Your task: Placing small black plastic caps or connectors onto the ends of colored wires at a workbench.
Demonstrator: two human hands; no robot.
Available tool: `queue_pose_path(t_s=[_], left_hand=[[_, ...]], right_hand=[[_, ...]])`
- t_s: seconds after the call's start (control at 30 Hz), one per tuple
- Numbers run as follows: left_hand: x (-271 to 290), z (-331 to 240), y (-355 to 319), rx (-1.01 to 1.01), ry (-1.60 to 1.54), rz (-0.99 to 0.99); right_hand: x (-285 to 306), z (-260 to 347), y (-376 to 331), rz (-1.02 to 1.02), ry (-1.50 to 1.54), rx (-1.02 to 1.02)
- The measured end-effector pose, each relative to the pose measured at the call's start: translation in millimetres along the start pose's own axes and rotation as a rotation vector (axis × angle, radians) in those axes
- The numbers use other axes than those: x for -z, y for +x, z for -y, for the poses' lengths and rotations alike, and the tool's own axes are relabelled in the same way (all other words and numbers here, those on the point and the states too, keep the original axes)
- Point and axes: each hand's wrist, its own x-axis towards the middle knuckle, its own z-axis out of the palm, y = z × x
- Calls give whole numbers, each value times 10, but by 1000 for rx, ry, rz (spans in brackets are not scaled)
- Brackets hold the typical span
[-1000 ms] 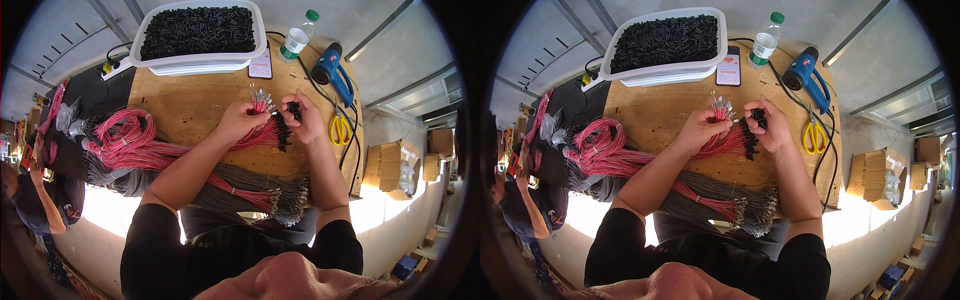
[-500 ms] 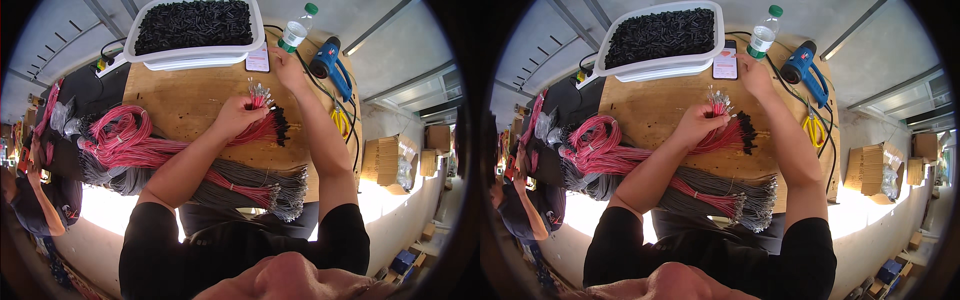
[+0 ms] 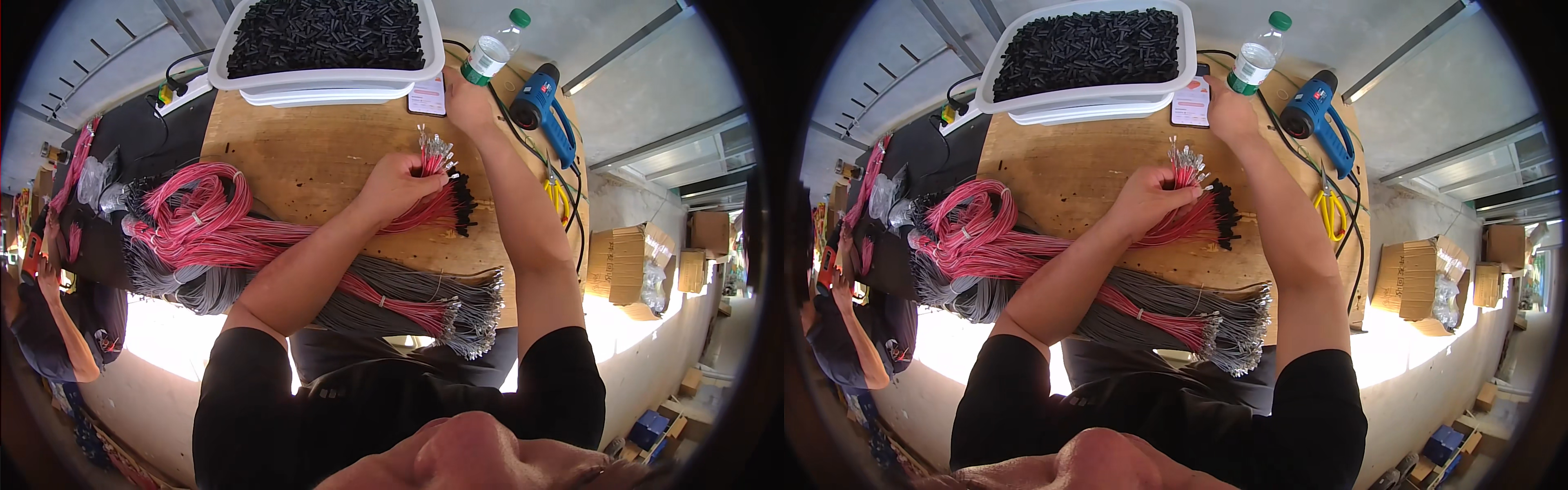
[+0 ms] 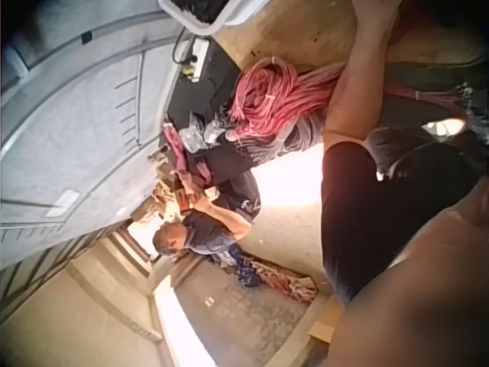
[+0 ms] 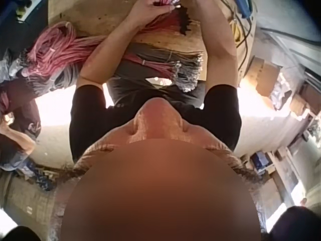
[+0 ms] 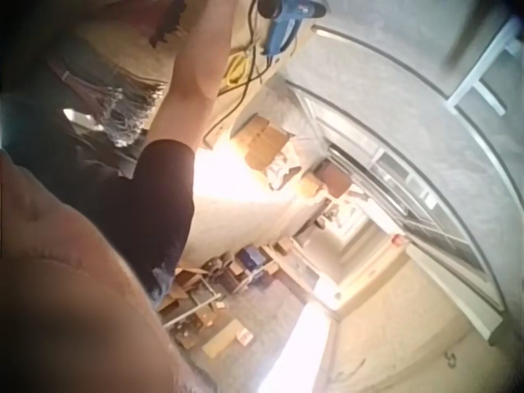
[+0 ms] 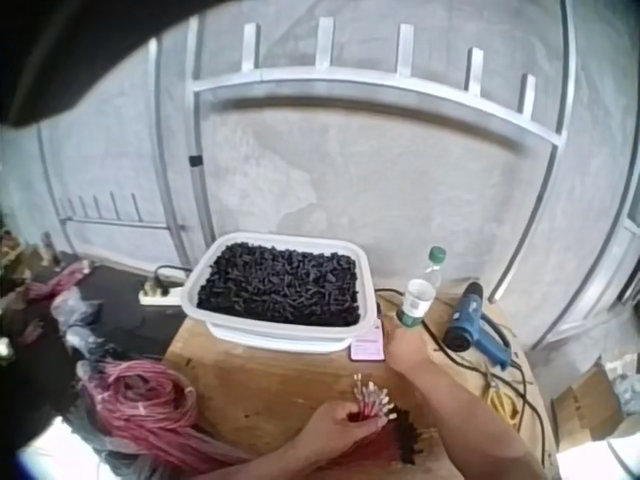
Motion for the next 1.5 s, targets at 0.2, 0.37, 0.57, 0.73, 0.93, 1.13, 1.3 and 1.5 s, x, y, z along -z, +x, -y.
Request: queue_pose_path(t_s=[0.2, 0.37, 0.57, 0.73, 0.93, 1.13, 1.3, 1.5], left_hand=[[13, -32, -11, 49, -33, 7], [-15, -17, -2, 2, -36, 1], [16, -32, -27, 38, -15, 30], [-7, -28, -14, 24, -7, 29], [-19, -101, -38, 68, -1, 19], [-18, -56, -27, 54, 13, 4], [0, -10, -10, 12, 51, 6], [12, 19, -1, 1, 64, 9]], right_hand=[[22, 101, 101, 114, -58, -81], [70, -62, -70, -28, 359, 49], [284, 39, -318, 15, 393, -61], [205, 5, -127, 20, 128, -9], [126, 111, 139, 166, -42, -128], [150, 197, 170, 226, -103, -171], [173, 119, 47, 111, 23, -128], [193, 15, -118, -38, 164, -47]])
